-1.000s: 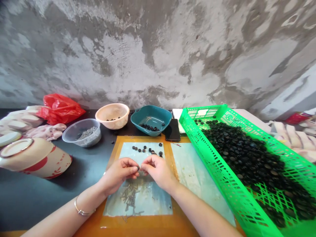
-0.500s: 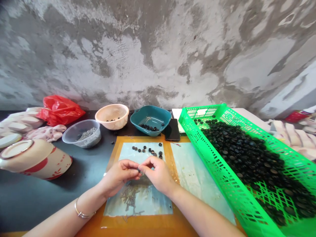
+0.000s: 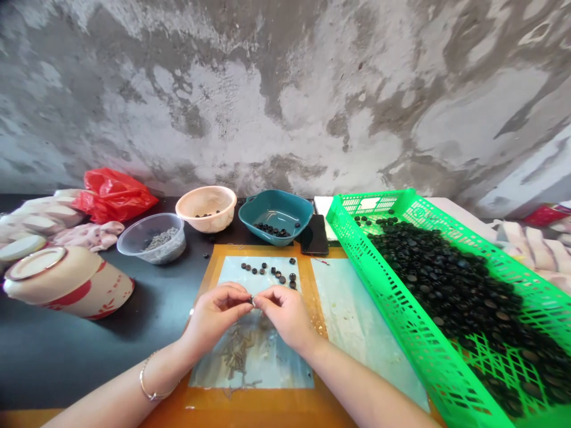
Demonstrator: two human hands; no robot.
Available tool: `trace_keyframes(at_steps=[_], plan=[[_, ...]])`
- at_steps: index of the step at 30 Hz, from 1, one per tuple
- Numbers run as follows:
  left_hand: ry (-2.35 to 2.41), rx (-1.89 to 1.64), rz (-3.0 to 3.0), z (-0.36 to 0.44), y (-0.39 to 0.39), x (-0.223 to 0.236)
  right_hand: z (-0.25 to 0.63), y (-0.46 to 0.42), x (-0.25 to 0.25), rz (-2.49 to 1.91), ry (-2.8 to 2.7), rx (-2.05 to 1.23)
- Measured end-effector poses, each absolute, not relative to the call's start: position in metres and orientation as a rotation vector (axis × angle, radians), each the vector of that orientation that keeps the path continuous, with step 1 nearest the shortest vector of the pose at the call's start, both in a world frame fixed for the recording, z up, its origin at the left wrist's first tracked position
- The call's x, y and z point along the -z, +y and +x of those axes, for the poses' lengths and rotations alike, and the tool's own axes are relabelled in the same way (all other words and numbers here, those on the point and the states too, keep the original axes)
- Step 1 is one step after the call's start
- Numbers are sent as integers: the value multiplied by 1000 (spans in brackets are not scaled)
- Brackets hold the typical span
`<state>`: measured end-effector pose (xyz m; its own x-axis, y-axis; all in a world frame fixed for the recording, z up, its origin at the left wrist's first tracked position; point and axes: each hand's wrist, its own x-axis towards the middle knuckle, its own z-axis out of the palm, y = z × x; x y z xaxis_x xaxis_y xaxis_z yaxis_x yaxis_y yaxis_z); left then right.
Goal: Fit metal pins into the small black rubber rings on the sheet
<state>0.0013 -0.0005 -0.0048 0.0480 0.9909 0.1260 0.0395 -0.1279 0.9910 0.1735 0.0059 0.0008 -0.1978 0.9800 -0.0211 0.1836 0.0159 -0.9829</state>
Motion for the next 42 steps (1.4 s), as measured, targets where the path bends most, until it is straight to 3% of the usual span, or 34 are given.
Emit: trace_keyframes(at_steps=[6, 22, 25, 28, 31, 42], plan=[[1188, -1197, 1460, -1, -1, 0, 176, 10, -1, -1204, -1452, -1383], [1248, -1136, 1319, 2, -3, 4, 177, 10, 4, -1267, -1549, -1261], [1220, -1155, 1162, 3, 1, 4, 194, 24, 0, -1307, -1641, -1088], [1208, -1177, 1076, 1, 4, 4, 219, 44, 2, -1523, -1803, -691], [1210, -1194, 1055, -1, 5, 3, 238, 60, 11, -1594, -1874, -560], [1199, -1190, 1097, -2, 2, -1, 236, 56, 14, -1565, -1812, -765]])
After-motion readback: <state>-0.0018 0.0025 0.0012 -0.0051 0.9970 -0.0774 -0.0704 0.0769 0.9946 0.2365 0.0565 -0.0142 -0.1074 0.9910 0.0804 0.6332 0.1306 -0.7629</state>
